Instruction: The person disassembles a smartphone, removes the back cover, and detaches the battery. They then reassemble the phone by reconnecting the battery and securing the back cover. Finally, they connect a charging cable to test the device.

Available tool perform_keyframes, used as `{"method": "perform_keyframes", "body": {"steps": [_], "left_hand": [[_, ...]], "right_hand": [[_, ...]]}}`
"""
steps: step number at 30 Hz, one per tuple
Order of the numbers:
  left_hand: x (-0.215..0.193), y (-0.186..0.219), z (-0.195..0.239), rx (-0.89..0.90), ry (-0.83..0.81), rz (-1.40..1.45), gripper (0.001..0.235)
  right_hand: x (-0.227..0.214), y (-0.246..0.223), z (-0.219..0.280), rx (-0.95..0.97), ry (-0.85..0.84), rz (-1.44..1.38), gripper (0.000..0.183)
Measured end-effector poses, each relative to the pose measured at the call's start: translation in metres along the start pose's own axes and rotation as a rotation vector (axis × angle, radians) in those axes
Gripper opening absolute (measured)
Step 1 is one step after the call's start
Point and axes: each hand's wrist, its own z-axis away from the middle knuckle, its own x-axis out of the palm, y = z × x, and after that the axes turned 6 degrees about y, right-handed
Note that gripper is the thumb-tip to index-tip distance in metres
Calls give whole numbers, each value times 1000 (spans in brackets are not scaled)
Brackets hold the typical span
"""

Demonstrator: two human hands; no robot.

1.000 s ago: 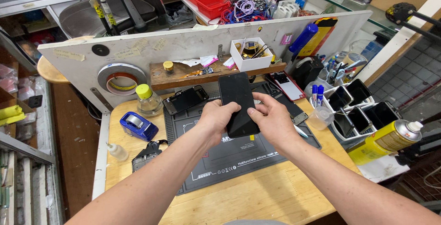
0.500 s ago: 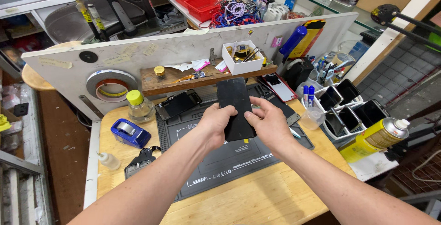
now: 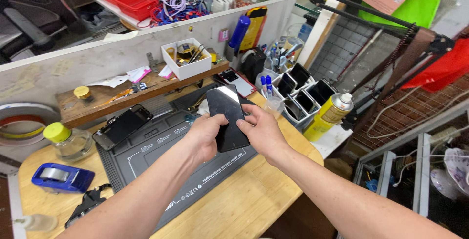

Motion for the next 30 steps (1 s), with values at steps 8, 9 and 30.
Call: {"method": "perform_keyframes", "body": {"steps": [8, 9, 30], "left_hand": [[55, -35, -16, -95, -102, -89, 24], [62, -39, -19, -110, -121, -112, 22], [182, -98, -11, -256, -457, -265, 22]], "right_hand": [[-54, 25, 14, 37, 117, -124, 44], [-61, 28, 17, 44, 136, -129, 44], [-171, 44, 77, 100, 471, -154, 42]]}}
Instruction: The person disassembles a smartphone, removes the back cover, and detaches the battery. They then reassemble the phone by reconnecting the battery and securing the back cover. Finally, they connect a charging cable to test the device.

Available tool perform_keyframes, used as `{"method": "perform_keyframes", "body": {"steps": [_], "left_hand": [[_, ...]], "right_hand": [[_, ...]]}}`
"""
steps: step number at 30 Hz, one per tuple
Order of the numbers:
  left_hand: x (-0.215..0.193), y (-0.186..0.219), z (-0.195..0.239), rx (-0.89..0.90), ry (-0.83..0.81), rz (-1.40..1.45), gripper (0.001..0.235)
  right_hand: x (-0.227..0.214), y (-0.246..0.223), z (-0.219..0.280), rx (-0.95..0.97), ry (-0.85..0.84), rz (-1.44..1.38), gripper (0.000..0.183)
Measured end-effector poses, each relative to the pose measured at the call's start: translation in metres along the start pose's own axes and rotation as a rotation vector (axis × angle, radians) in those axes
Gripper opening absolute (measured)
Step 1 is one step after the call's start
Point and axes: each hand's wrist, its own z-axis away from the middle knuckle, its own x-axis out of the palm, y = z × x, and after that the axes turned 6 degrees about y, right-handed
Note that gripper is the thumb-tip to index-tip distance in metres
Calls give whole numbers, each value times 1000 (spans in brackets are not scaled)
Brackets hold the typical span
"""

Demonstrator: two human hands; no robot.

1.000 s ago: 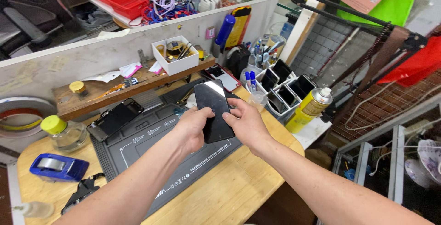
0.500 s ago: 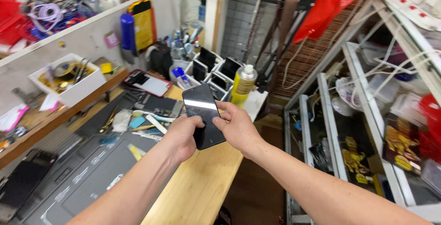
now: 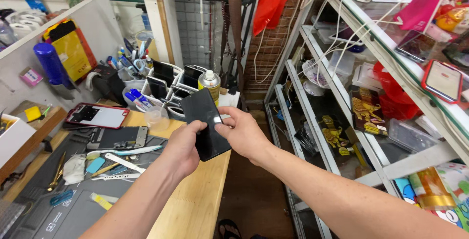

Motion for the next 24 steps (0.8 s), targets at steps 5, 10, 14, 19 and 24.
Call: {"method": "perform_keyframes", "body": {"steps": [5, 10, 14, 19, 24], "left_hand": [[-1, -6, 2, 57, -94, -25, 25], [-18, 2, 4, 124, -35, 14, 29], [-48, 15, 16, 156, 34, 35, 31], [-82, 33, 43, 309, 111, 18, 32], [-110, 49, 74, 320, 305, -136, 36]], "right_hand": [[-1, 8, 8, 41, 50, 10, 40], [18, 9, 2, 14, 18, -10, 42], [49, 6, -6, 66, -71, -72, 42], [86, 1, -15, 103, -186, -52, 41], [117, -3, -21, 146, -327, -159, 40]]}}
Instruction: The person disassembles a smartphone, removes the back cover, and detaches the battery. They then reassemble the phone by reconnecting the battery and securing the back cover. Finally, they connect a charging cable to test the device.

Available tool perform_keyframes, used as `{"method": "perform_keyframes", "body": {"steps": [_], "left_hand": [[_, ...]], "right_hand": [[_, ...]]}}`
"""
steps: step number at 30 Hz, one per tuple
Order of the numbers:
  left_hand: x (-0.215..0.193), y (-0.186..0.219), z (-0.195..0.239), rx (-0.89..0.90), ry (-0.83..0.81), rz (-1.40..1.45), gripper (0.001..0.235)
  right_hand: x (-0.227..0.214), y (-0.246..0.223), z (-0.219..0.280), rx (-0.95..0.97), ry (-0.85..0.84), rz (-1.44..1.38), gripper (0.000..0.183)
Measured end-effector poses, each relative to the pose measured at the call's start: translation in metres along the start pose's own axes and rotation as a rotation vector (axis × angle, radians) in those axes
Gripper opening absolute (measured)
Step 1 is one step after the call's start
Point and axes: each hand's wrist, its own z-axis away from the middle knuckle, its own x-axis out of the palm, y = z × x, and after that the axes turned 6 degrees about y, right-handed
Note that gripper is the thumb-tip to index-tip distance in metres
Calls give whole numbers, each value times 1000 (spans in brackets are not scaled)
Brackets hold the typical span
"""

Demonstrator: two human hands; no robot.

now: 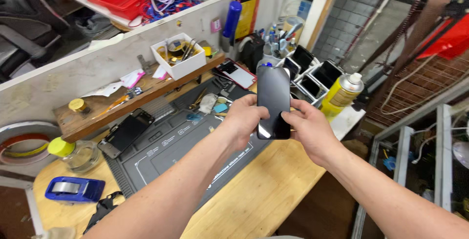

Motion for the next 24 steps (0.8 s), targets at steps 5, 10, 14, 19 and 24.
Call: {"method": "perform_keyframes", "body": {"steps": [5, 10, 14, 19, 24], "left_hand": [[-18, 2, 9, 50, -60, 21, 37], [-25, -4, 13, 88, -6, 28, 36], [-39, 0, 21, 83, 20, 32, 37], [-49, 6, 40, 83, 34, 29, 43], [-59, 15, 59, 29, 31, -23, 49]], "right_hand": [[18, 10, -19, -6, -87, -114, 25], [42, 17, -30, 20, -35, -189, 17], [54, 19, -29, -20, -90, -138, 24], [63, 22, -29, 66, -91, -168, 15], [70, 15, -26, 72, -203, -409, 13]]}}
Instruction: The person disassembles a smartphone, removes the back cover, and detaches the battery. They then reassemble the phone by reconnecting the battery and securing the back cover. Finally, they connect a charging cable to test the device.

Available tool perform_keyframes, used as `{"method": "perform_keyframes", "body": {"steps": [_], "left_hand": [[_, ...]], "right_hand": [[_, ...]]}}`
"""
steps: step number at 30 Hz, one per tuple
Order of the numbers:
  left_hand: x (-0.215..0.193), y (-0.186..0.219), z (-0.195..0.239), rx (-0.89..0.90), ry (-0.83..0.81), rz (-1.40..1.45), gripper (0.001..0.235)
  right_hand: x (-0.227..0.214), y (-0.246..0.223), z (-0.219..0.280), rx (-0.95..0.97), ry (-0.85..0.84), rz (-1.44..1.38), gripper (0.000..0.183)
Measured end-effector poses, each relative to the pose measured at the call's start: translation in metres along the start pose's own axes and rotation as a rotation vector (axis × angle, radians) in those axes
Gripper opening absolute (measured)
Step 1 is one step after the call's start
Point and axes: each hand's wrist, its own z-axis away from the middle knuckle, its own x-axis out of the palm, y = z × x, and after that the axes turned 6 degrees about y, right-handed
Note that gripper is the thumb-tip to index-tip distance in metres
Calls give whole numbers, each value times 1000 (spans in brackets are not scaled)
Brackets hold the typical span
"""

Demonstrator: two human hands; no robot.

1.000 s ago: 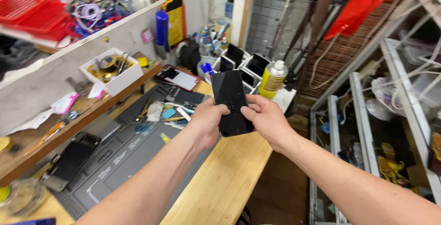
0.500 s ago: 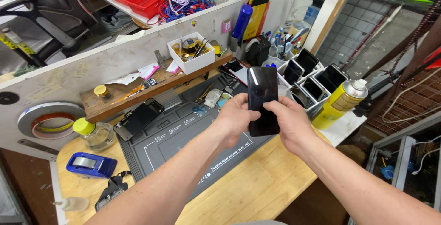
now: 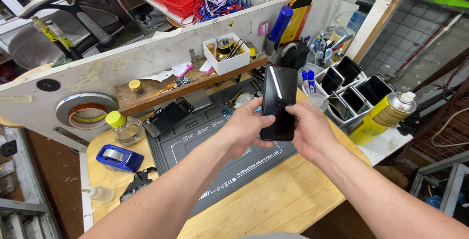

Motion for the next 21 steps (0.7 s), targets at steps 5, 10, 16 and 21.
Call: {"method": "perform_keyframes", "body": {"steps": [5, 10, 16, 21], "left_hand": [[-7, 8, 22, 316, 191, -403, 41], [-15, 13, 53, 350, 422, -586, 23], [-17, 16, 77, 526, 530, -767, 20], [-22, 15, 82, 809, 548, -944, 21]], "right_hand": [[18, -13, 11, 181, -63, 48, 28], [27, -22, 17, 247, -256, -115, 35], [32, -23, 20, 104, -155, -66, 35], [40, -38, 23, 93, -222, -103, 47]]}}
